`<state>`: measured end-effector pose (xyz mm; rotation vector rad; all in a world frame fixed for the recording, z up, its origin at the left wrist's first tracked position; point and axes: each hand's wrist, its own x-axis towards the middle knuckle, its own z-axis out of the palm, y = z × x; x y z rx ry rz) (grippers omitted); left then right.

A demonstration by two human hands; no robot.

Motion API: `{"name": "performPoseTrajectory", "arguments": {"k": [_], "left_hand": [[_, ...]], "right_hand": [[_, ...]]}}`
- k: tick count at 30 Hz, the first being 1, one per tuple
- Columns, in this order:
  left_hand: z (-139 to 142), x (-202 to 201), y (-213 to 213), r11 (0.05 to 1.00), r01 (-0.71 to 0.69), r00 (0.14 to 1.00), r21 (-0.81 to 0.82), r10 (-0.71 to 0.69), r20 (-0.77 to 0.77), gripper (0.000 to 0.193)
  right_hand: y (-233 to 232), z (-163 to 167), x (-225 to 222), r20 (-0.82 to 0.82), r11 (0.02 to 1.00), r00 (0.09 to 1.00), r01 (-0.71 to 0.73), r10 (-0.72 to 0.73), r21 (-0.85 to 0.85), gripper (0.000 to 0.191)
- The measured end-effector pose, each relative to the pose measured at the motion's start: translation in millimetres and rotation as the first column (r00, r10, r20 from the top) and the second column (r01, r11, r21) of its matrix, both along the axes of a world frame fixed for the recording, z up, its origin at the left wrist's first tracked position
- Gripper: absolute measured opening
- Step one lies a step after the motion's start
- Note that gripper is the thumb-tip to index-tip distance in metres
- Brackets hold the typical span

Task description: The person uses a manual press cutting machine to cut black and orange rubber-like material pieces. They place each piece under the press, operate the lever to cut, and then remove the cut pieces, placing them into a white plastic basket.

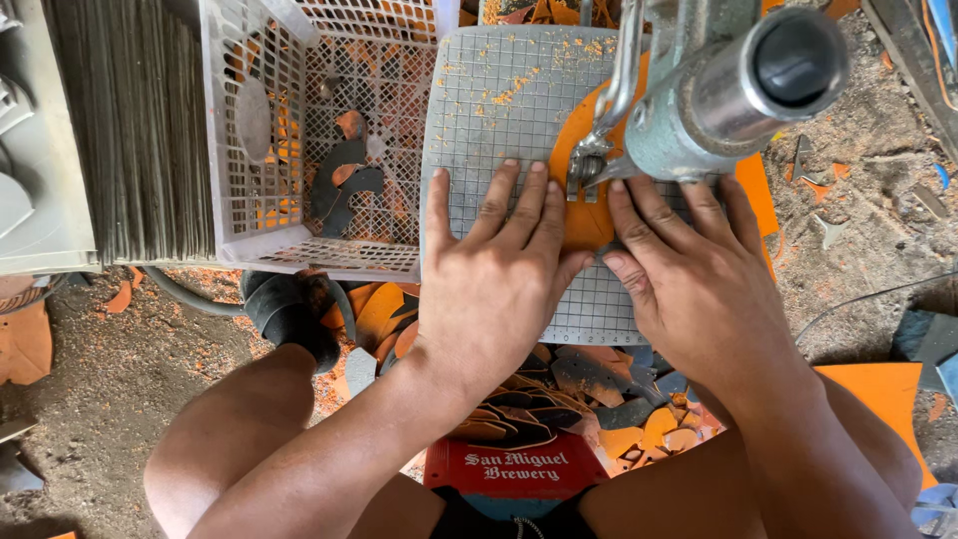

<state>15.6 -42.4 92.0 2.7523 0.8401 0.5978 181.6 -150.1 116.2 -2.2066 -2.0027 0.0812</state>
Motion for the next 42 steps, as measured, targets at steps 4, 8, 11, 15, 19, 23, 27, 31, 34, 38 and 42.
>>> {"name": "performPoseTrajectory", "arguments": {"k": [4,8,11,15,19,23,27,31,34,38,42], "left_hand": [[0.7,-1.1,7.2,0.999,0.023,1.000,-0.025,-0.023,-0.005,0.055],[2.1,-0.9,14.3,0.999,0.051,0.997,-0.009,-0.052,-0.051,0.055],[3.8,0.0,17.6,0.998,0.062,0.995,-0.009,-0.062,-0.074,0.054],[5.6,0.3,21.6,0.997,0.072,0.993,-0.018,-0.073,-0.092,0.056],[8.1,0.9,24.7,0.997,0.079,0.991,-0.008,-0.079,-0.109,0.056],[10.5,2.1,31.3,0.994,0.103,0.988,-0.020,-0.105,-0.115,0.056],[10.5,3.7,37.2,0.992,0.121,0.986,-0.023,-0.122,-0.114,0.055],[7.9,7.5,43.4,0.991,0.135,0.984,0.005,-0.134,-0.120,0.051],[7.2,7.5,45.8,0.990,0.138,0.983,0.003,-0.136,-0.124,0.050],[7.6,7.7,49.7,0.989,0.146,0.984,-0.002,-0.146,-0.106,0.052],[8.4,7.7,51.9,0.989,0.151,0.985,-0.009,-0.151,-0.090,0.054]], "right_hand": [[1.1,1.3,-3.4,0.026,1.000,1.000,-0.009,0.008,0.010,0.054],[1.2,-0.2,-7.6,0.059,1.000,0.998,0.007,-0.008,0.019,0.055],[2.0,-1.2,-9.5,0.061,0.999,0.998,0.012,-0.014,0.035,0.055],[3.3,-1.3,-11.7,0.067,0.999,0.997,0.028,-0.031,0.040,0.052],[3.7,-1.4,-16.9,0.092,0.998,0.995,0.045,-0.049,0.045,0.051],[4.9,-1.7,-21.8,0.091,0.996,0.994,0.060,-0.066,0.062,0.050],[6.7,-2.8,-23.3,0.100,0.995,0.993,0.059,-0.066,0.078,0.048],[6.8,-3.6,-23.9,0.095,0.995,0.993,0.063,-0.070,0.079,0.046],[7.4,-3.9,-23.2,0.098,0.995,0.993,0.061,-0.069,0.083,0.047],[8.9,-4.5,-20.7,0.086,0.996,0.995,0.052,-0.058,0.078,0.047],[10.6,-6.3,-18.6,0.080,0.995,0.995,0.051,-0.058,0.087,0.046]]}}
